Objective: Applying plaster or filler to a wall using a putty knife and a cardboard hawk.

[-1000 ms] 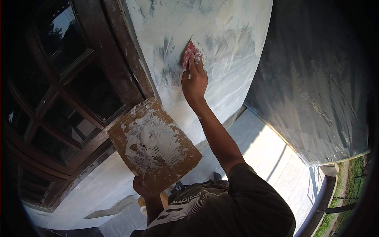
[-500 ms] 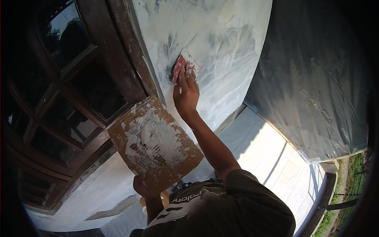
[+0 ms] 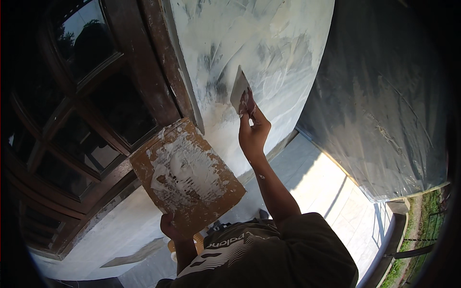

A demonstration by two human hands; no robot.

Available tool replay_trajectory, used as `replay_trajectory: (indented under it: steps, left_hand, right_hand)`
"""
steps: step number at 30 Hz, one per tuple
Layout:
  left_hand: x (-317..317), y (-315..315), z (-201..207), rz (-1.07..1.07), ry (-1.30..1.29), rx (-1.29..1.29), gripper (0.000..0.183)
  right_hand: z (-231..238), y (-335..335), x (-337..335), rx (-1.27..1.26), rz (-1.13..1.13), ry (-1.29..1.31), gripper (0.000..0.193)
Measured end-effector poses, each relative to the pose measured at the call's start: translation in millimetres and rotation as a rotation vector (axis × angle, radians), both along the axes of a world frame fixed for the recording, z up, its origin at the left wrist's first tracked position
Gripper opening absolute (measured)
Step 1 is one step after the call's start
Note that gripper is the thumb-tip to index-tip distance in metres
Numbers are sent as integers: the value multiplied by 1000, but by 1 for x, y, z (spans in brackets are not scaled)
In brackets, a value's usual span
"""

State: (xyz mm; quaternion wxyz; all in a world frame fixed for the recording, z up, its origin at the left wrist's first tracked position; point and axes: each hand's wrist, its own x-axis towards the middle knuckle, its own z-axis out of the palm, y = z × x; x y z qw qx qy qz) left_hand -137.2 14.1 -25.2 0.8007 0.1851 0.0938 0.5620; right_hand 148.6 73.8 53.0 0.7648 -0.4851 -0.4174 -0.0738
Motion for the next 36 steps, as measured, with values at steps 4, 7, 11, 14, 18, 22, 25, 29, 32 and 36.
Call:
replay_trajectory:
  steps: [4,7,11,14,18,22,25,29,32,36]
  left_hand:
    - [-4,-1,9,-16,-8,-30,48]
    - [-5,-4,6,-31,-24,-5,46]
    - [-7,-8,5,-3,19,-12,45]
    - [-2,-10,9,24,31,-33,46]
    - [6,-5,5,-9,6,-15,48]
    - [14,-4,4,-24,5,-26,50]
    - [16,-4,1,-42,-9,-22,50]
    - [15,-2,-3,-21,-18,-31,51]
    - [17,0,-3,-8,-14,-38,51]
    - [22,5,0,8,-12,-48,51]
  right_hand:
    - [66,24,31,48,-277,-109,35]
    - [81,52,47,55,-552,-366,35]
    - [73,68,13,-139,-453,-350,49]
    - [68,65,-4,-132,-488,-403,52]
    - [59,66,-5,-184,-429,-408,53]
    - [41,68,-10,-150,-434,-440,58]
    - [27,71,-15,-127,-448,-472,58]
    - [16,68,-23,-142,-387,-471,56]
    - [5,69,-23,-145,-383,-508,55]
    - [-5,63,-18,-179,-331,-528,54]
